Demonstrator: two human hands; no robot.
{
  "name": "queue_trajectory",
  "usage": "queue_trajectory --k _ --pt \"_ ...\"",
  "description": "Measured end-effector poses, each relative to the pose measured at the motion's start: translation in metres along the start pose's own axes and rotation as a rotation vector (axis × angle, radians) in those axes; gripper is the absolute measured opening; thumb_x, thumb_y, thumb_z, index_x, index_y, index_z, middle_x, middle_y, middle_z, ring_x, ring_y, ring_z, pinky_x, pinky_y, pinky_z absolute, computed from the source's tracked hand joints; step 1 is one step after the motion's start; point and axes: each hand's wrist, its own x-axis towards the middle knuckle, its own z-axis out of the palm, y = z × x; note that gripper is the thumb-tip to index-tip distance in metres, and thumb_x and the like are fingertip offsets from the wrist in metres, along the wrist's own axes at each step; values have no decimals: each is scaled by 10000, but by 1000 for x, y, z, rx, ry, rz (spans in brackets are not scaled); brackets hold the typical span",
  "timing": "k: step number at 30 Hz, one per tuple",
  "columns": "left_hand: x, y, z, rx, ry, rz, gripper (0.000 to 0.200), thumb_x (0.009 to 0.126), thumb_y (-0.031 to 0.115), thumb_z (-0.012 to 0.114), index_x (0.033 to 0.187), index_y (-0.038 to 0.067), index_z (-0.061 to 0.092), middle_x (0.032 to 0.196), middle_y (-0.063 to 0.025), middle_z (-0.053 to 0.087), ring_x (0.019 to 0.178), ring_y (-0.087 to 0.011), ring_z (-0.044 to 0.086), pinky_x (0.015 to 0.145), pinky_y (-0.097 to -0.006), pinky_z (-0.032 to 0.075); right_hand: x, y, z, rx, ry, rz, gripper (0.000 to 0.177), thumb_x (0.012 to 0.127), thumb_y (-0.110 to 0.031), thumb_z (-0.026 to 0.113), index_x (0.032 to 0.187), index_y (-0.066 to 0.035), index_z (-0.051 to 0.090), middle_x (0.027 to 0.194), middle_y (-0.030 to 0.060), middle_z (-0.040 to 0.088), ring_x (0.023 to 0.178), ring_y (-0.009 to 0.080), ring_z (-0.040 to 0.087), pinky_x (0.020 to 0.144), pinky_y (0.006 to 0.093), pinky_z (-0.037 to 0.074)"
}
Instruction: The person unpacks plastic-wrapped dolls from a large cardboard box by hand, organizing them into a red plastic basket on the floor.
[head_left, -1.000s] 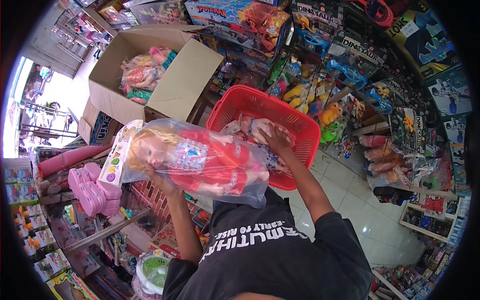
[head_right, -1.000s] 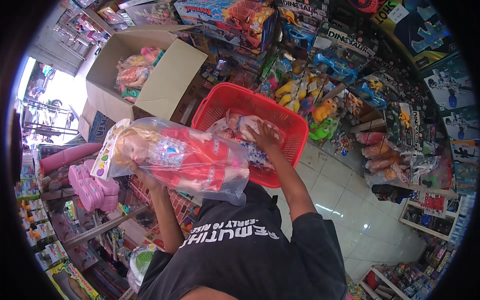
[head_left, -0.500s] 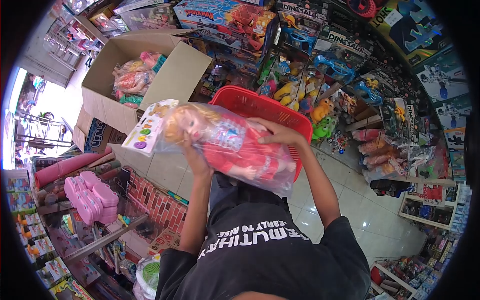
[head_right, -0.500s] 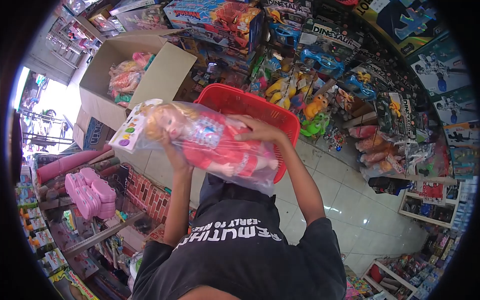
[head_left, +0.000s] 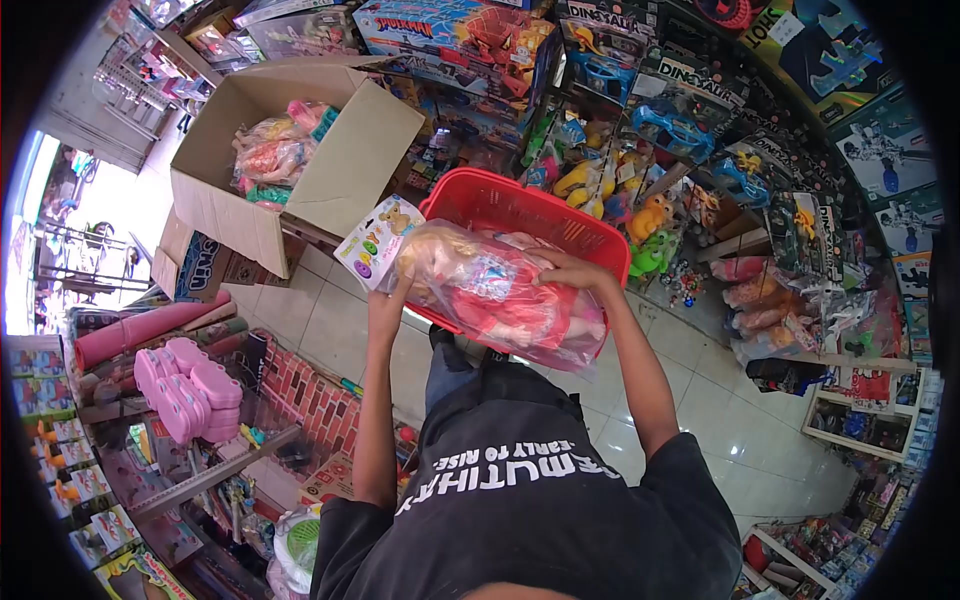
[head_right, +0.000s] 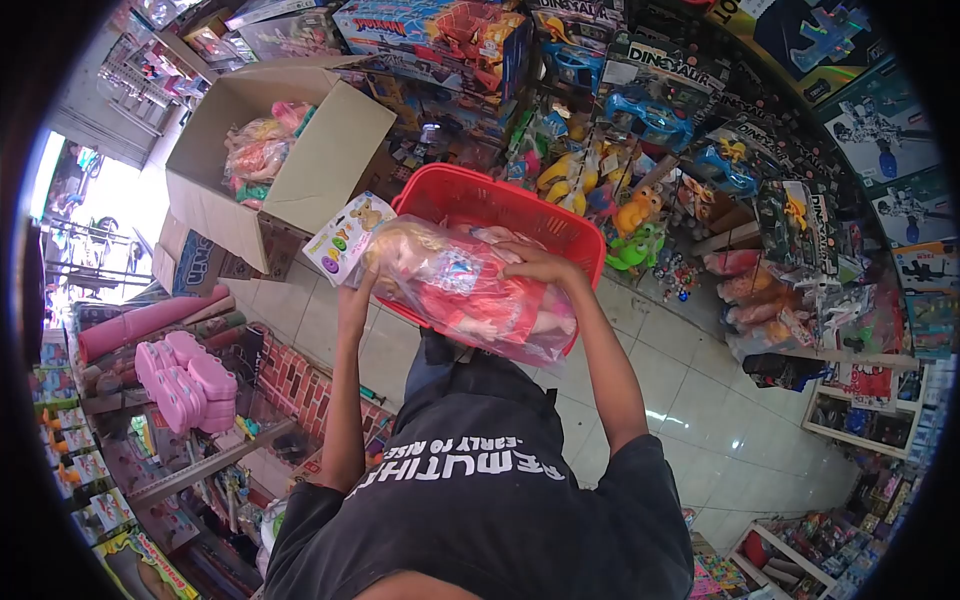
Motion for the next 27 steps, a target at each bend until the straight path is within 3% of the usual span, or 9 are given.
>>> queue_trajectory --k 7,9,13,15,19,21,22,24,27 --pt "2 -13 6 105 39 124 431 820 181 738 1114 -65 542 1071 -147 636 986 -191 609 839 -320 482 20 49 23 -91 -9 228 903 734 -438 656 1481 -104 275 1508 169 292 1414 276 225 1133 359 197" --pt "0 -22 11 149 40 179 410 823 166 733 1100 -68 541 1052 -156 634 978 -204 612 822 -327 487 23 50 28 53 18 282 899 715 -415 688 1457 -72 313 1433 163 417 1361 270 335 1110 336 248" --pt "9 -67 6 274 57 258 451 768 143 762 1102 -65 542 1021 -183 598 920 -298 610 803 -383 479 40 70 26 267 -100 400 908 709 -395 695 1461 -79 296 1416 174 436 1355 294 347 1108 357 260" --pt "10 -77 5 405 67 362 493 729 143 781 1116 -54 549 1076 -205 553 969 -354 567 847 -425 450 55 68 27 -520 -109 96 865 743 -370 662 1458 -64 282 1398 203 418 1338 318 356 1101 384 269" --pt "6 -66 9 357 89 372 509 727 163 783 1133 -42 554 1113 -206 520 1006 -372 533 885 -446 426 74 5 52 -387 331 -194 912 742 -441 679 1484 -155 232 1476 196 286 1365 373 287 1104 486 250" --pt "3 -69 1 489 56 360 445 778 123 758 1141 -42 561 1138 -158 604 1023 -241 595 887 -372 463 90 -10 76 -422 380 -221 929 736 -458 692 1487 -178 222 1483 194 276 1365 389 278 1093 525 247" --pt "1 -62 -4 490 61 360 445 778 123 758 1141 -42 561 1138 -158 604 1023 -241 595 887 -372 463 93 -10 86 -458 429 -251 947 730 -475 704 1491 -200 212 1490 191 265 1365 404 269 1083 564 245" --pt "-2 -44 -20 343 -263 160 626 748 212 778 1251 -35 499 1244 -230 521 1138 -326 530 962 -407 414 100 0 99 -471 452 -237 946 732 -479 706 1492 -213 209 1500 183 246 1366 412 261 1073 582 249" --pt "-17 -15 -35 201 -162 63 634 790 226 735 1312 -18 471 1300 -219 512 1204 -276 506 1002 -379 396 104 6 104 -490 484 -224 951 718 -461 719 1490 -233 213 1507 168 236 1372 402 247 1070 590 242"
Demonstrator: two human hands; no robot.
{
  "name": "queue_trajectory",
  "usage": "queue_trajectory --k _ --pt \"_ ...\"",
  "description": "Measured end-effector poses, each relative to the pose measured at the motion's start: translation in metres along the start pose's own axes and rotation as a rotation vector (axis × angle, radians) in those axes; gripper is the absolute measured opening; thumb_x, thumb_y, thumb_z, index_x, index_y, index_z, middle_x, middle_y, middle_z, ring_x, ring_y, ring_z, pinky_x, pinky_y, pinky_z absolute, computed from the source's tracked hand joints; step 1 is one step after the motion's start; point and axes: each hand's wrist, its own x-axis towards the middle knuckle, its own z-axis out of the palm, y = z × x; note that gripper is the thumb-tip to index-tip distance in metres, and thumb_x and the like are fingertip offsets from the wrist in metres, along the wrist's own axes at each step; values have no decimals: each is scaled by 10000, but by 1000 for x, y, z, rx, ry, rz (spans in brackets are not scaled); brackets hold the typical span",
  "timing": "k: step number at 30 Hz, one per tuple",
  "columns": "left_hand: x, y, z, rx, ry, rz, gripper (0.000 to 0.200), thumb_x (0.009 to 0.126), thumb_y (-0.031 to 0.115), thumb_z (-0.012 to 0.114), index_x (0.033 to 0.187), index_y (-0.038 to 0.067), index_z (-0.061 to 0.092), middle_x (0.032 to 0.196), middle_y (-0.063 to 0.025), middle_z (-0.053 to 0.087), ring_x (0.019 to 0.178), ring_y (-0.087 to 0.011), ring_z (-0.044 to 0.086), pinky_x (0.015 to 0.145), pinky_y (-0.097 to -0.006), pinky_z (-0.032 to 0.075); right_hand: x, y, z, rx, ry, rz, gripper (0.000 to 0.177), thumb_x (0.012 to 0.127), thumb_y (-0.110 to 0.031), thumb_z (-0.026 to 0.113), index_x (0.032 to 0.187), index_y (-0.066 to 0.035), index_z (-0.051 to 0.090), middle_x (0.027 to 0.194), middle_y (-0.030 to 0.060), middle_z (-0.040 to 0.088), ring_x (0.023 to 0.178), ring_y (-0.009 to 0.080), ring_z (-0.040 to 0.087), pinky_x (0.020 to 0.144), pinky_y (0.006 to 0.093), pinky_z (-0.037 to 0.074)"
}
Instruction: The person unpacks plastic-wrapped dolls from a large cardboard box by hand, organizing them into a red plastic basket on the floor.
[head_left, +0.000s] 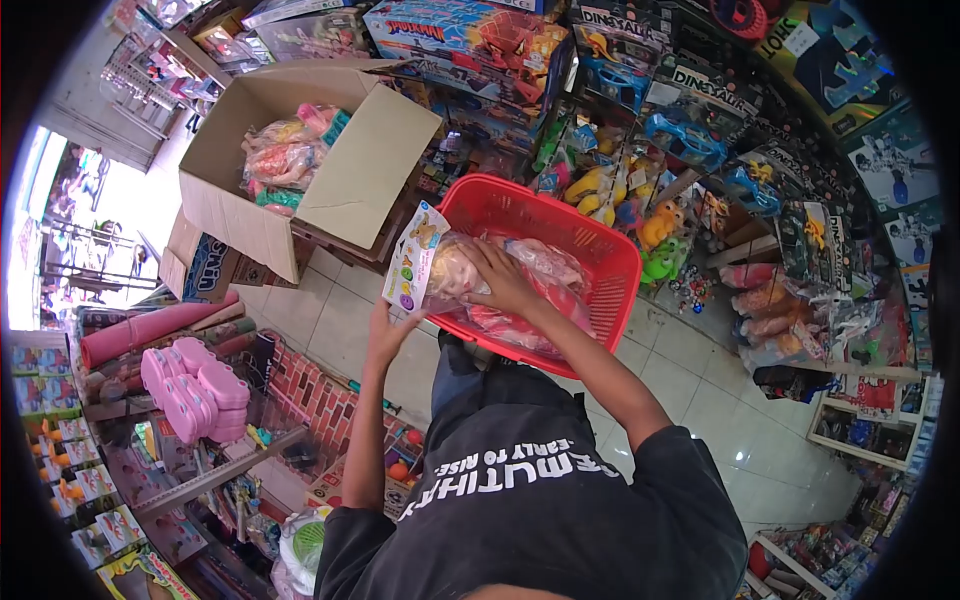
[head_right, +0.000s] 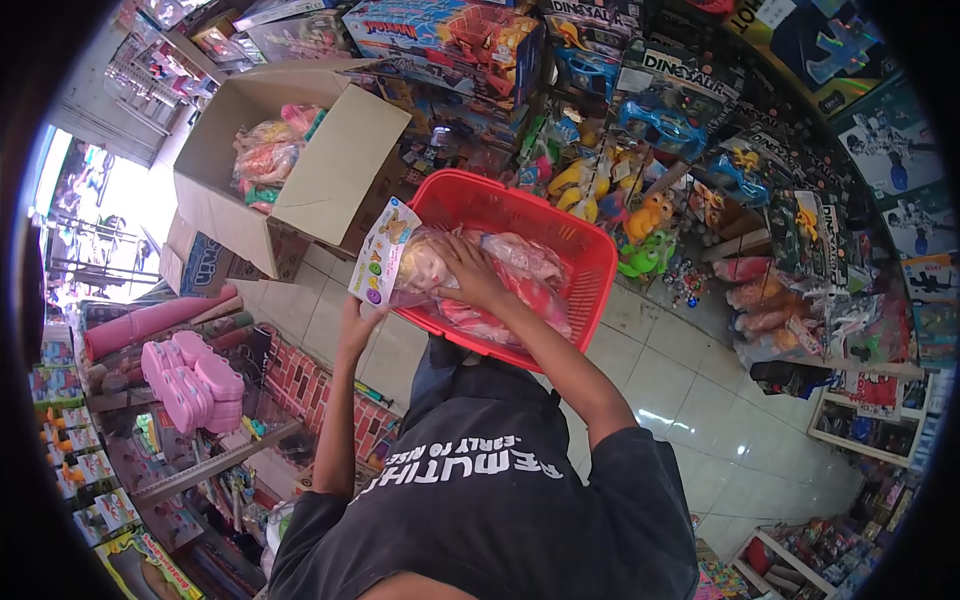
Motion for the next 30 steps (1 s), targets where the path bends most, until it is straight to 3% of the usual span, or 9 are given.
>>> queue_trajectory --k 4,7,10,14,16,22,26,29,30 --pt "15 38 5 -229 108 96 542 853 202 652 1326 2 477 1298 -175 533 1206 -242 510 1006 -357 397 -6 -5 7 -125 -7 30 936 721 -414 723 1485 -226 217 1510 148 224 1375 388 243 1064 593 258" --pt "25 46 11 181 22 171 445 883 74 536 1325 42 488 1228 -182 592 1148 -273 574 971 -348 425 -6 -5 17 -200 0 70 947 703 -377 739 1482 -230 222 1498 134 244 1364 373 260 1062 589 264" --pt "23 45 20 284 -24 153 446 867 41 514 1313 53 498 1185 -215 599 1114 -340 584 953 -363 441 -8 -1 33 -268 92 74 954 672 -354 760 1469 -248 247 1500 110 248 1330 357 299 1054 581 272" --pt "23 44 28 385 -85 223 449 853 24 511 1301 56 508 1205 -219 581 1102 -380 567 938 -387 453 -8 0 40 -290 103 83 973 665 -370 767 1472 -257 235 1506 104 241 1332 359 294 1050 602 268" --pt "30 43 34 448 -75 364 465 839 24 528 1302 60 507 1215 -214 572 1109 -380 556 933 -408 453 -4 -4 34 -376 -19 182 967 704 -424 732 1488 -235 199 1508 108 237 1375 378 233 1053 613 259" --pt "24 55 34 486 -120 307 520 831 103 603 1330 44 471 1285 -214 515 1183 -389 502 988 -416 412 -17 5 23 -147 8 64 975 739 -434 712 1501 -196 152 1532 168 163 1406 405 149 1073 614 210" --pt "17 40 29 380 -79 361 598 844 156 632 1377 15 403 1336 -233 471 1226 -380 480 1011 -408 390 -47 11 14 -105 35 75 923 775 -416 685 1499 -172 168 1523 194 179 1396 408 177 1094 573 203" --pt "6 21 26 245 38 257 653 889 178 621 1436 6 307 1386 -210 439 1267 -305 456 1014 -390 379 -72 -4 -4 0 -15 134 790 818 -373 651 1468 -138 267 1508 191 222 1392 399 194 1119 509 199" --pt "-1 21 26 243 38 254 653 889 178 621 1436 6 307 1386 -210 439 1267 -305 456 1014 -390 379 -80 -15 -11 -11 111 115 670 829 -311 647 1403 -110 366 1440 199 327 1333 380 307 1081 489 277"
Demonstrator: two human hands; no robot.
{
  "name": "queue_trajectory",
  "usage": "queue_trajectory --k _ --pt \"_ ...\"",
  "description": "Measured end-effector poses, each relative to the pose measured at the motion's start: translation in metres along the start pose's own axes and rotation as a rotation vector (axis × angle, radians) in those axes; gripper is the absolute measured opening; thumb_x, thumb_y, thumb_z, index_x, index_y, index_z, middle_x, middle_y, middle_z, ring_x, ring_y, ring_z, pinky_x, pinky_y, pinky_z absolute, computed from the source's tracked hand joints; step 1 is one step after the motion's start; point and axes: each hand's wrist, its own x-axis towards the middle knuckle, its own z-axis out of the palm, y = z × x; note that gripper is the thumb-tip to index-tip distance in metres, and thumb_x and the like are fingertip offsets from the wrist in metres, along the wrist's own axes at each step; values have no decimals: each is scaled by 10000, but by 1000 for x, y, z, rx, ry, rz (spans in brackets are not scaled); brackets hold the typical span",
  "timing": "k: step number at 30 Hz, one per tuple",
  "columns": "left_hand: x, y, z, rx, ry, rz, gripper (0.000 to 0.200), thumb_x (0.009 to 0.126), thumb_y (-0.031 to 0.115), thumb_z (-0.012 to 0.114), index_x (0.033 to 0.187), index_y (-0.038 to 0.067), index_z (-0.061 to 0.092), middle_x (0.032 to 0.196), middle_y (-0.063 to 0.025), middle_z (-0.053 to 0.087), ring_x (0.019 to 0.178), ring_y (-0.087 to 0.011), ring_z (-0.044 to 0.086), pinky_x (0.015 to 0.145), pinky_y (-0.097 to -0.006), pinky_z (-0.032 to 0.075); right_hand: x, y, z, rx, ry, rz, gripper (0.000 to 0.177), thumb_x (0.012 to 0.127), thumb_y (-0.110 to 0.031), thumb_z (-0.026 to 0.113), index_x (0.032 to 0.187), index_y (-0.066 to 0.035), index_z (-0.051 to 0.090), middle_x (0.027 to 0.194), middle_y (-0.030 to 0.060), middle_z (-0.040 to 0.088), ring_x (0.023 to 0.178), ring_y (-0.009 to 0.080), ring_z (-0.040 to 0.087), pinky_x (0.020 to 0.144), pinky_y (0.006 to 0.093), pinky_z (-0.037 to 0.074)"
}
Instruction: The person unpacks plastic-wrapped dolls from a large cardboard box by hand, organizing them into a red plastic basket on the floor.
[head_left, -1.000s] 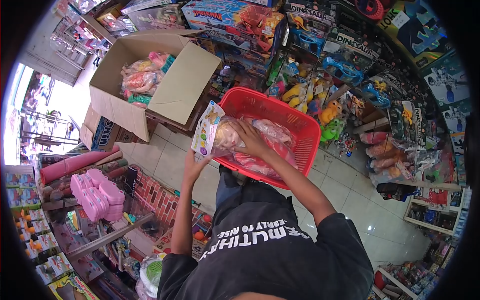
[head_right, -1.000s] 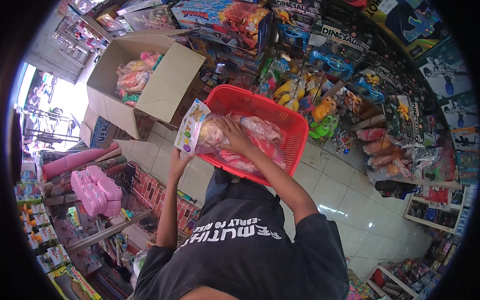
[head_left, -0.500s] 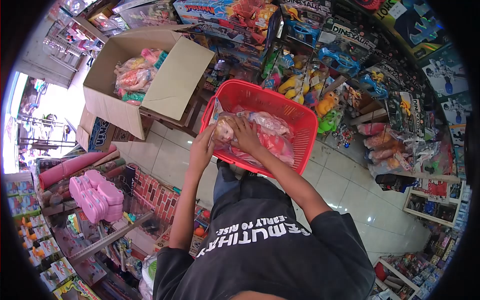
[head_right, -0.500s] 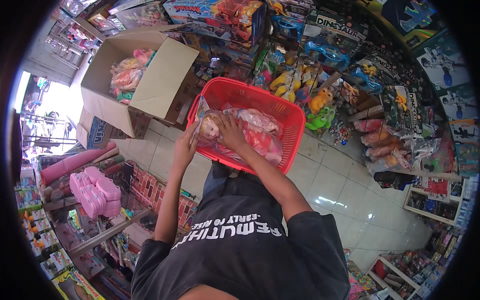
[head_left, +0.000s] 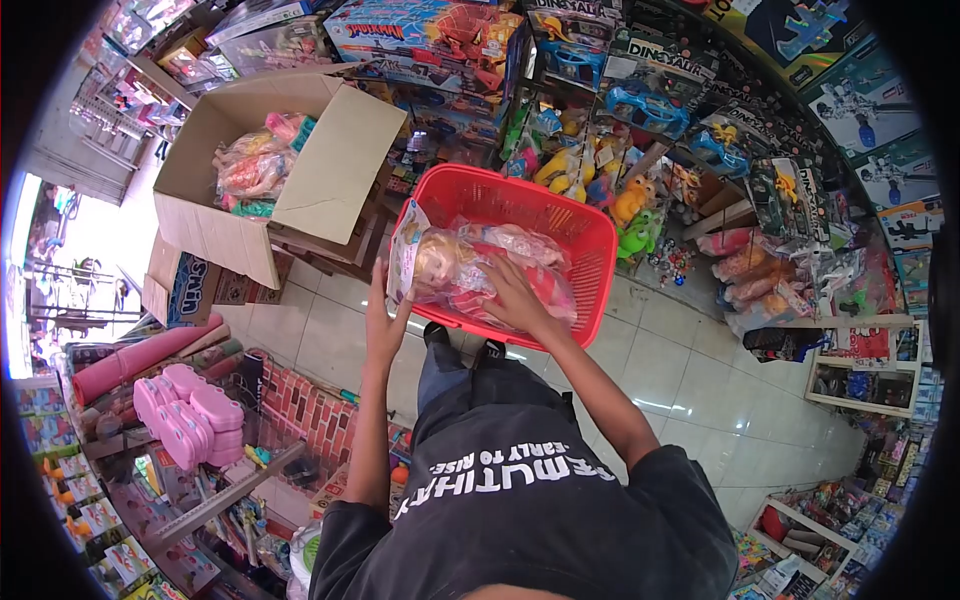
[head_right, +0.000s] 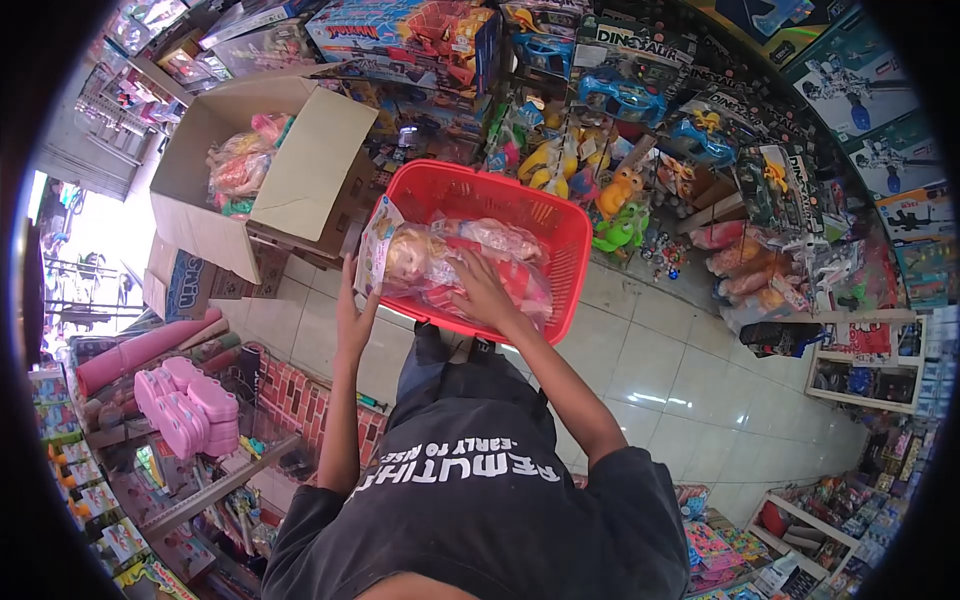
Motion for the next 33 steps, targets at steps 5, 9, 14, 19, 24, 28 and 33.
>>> queue_trajectory --k 5,9,14,19,24,28,33 --pt "-48 -7 1 -201 174 -164 554 923 166 585 1401 15 348 1299 -147 509 1180 -226 506 956 -336 409 -36 -48 -35 396 55 111 332 871 -176 604 1175 -45 583 1129 165 623 1035 287 620 877 387 490" --pt "-89 -49 4 -354 135 -414 339 978 200 496 1244 -10 494 1144 -116 601 1073 -186 563 929 -320 428 -70 -76 -24 562 -100 201 207 889 -152 585 1052 -29 620 904 115 692 826 235 681 716 322 523" --pt "-161 -171 9 -481 99 -843 256 964 245 512 1104 42 583 972 -72 640 872 -127 598 741 -265 477 -101 -40 62 697 -356 285 220 896 -165 579 1059 -21 612 916 111 701 857 208 681 774 313 512" --pt "-186 -228 -18 -250 -214 -1337 241 925 283 543 1036 77 600 885 -37 634 745 -104 581 615 -249 465 -134 33 161 632 -355 632 285 901 -264 567 1106 -73 619 946 57 703 859 157 669 736 302 520" --pt "-170 -249 -45 -391 -470 -958 272 919 282 555 1068 60 604 850 -50 636 725 -121 591 596 -256 469 -135 42 201 542 -383 1166 363 860 -381 590 1115 -124 617 968 47 681 870 169 645 695 363 524" --pt "-146 -278 -95 -302 -552 -864 302 912 295 579 1104 63 605 846 -60 630 769 -129 601 594 -267 469 -105 7 235 633 -282 1210 364 865 -375 577 1141 -139 601 981 49 668 845 195 638 705 398 521" --pt "-148 -336 -170 -221 -561 -855 369 900 369 583 1144 92 580 888 -58 625 764 -132 572 602 -262 456 -57 -40 286 713 -275 1128 349 872 -345 607 1136 -117 609 966 50 678 793 165 631 705 376 522"
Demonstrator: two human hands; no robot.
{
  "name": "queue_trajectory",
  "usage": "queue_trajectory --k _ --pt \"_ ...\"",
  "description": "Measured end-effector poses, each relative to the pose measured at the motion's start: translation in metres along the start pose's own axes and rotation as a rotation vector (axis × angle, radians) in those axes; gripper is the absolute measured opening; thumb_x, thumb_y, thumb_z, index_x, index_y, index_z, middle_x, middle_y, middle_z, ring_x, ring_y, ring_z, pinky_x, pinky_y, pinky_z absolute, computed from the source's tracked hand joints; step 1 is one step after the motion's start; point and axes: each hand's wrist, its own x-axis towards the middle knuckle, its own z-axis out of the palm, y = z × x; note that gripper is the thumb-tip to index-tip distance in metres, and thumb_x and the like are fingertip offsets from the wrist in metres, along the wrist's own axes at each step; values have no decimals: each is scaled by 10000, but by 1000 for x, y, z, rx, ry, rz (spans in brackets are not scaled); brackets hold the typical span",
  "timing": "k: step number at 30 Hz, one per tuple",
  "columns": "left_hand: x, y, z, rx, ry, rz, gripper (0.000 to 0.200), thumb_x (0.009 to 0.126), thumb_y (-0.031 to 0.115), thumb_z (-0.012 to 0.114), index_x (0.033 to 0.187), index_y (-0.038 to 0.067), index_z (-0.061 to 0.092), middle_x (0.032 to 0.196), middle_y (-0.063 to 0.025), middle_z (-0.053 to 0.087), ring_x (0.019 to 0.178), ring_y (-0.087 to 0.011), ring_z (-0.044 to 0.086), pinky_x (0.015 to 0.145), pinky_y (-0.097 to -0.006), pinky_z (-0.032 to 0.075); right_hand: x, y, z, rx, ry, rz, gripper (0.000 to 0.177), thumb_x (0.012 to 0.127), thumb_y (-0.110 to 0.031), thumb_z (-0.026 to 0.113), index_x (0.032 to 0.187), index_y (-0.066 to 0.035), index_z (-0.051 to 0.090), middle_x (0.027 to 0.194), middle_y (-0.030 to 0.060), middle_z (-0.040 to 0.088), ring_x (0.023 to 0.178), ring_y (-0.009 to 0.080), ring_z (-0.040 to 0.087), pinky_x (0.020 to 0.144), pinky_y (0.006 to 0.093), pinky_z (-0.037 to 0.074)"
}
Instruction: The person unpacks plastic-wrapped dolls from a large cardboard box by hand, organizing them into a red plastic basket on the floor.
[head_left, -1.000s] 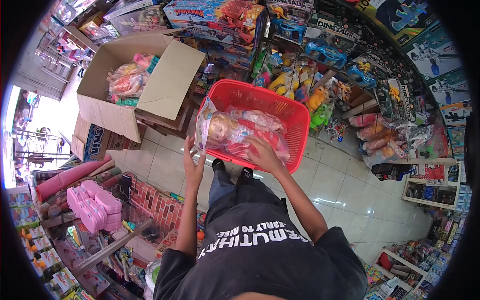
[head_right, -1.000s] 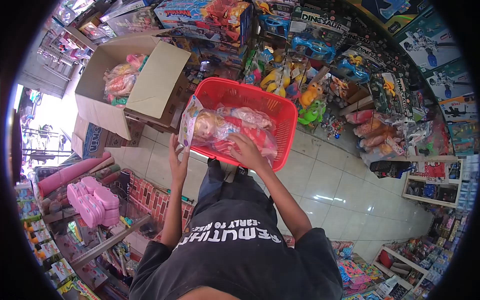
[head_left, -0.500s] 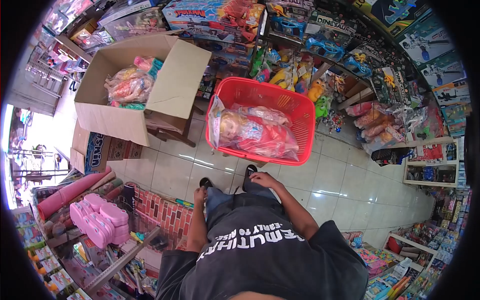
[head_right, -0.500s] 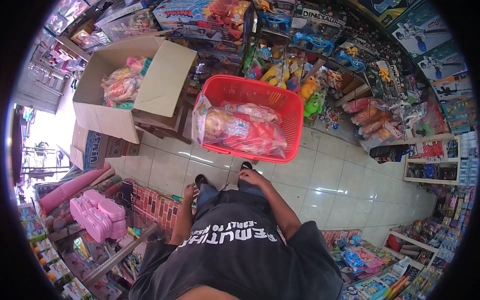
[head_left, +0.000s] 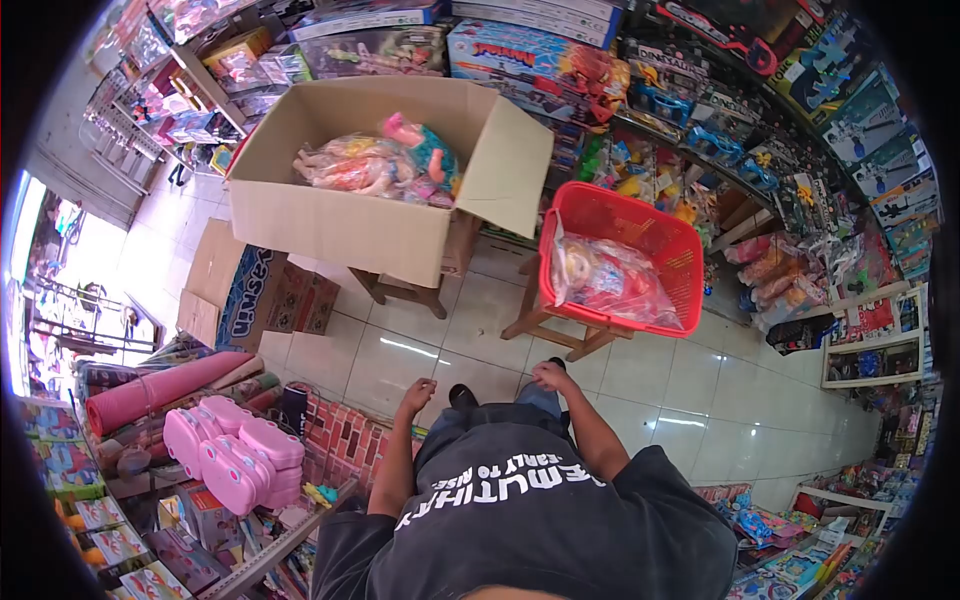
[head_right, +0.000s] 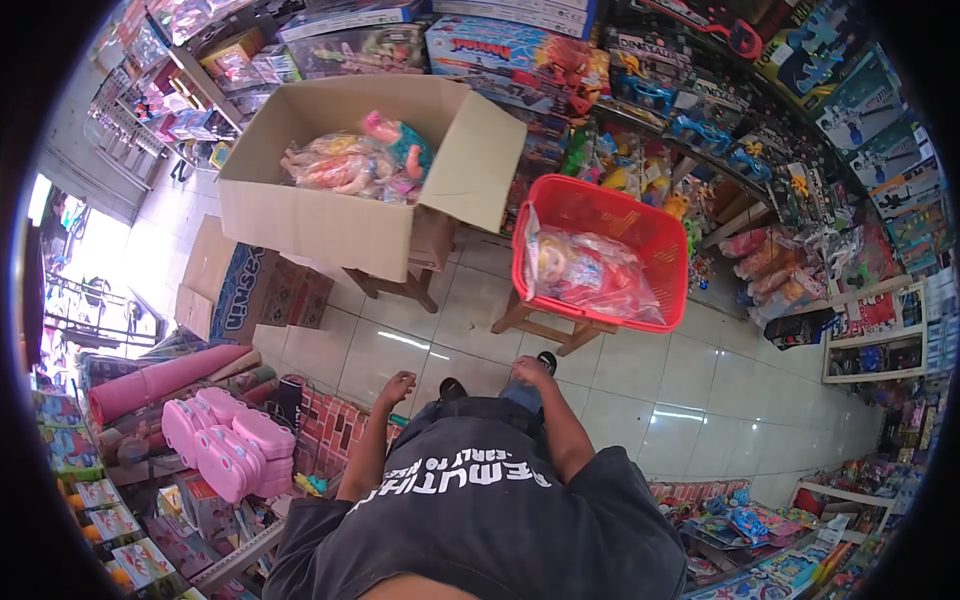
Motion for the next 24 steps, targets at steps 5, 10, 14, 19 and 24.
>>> queue_trajectory --k 5,10,14,19,24 --pt "-46 24 -47 -28 -104 15 501 901 422 575 1219 37 531 997 -71 616 858 -146 554 732 -282 465 11 -63 57 -576 -181 -327 468 860 -384 604 1205 -70 566 1013 108 674 933 240 636 852 325 480" --pt "-79 95 -86 -20 -58 301 388 947 314 544 1201 20 551 1030 -61 624 954 -140 565 848 -277 448 -79 -192 83 -592 -437 -476 523 920 -443 543 1275 -60 516 1211 121 597 1124 233 559 949 342 433" --pt "-105 191 -127 -140 -66 477 317 965 256 515 1156 11 572 1007 -46 628 903 -126 571 800 -262 447 -150 -284 80 -599 -617 -515 535 945 -439 511 1323 -63 475 1286 116 549 1186 227 517 991 341 403" --pt "-122 312 -178 -242 -47 644 283 965 179 486 1170 -4 555 980 -61 629 761 -78 533 671 -220 414 -227 -421 44 -437 -760 -785 490 966 -375 487 1324 -41 470 1309 99 532 1208 221 502 1007 356 388" --pt "-88 405 -222 -207 63 864 280 963 155 473 1188 3 543 950 -68 625 755 -86 539 639 -220 410 -186 -534 10 -259 -514 -1048 418 931 -263 559 1267 -22 499 1148 87 585 1100 161 544 922 322 434"
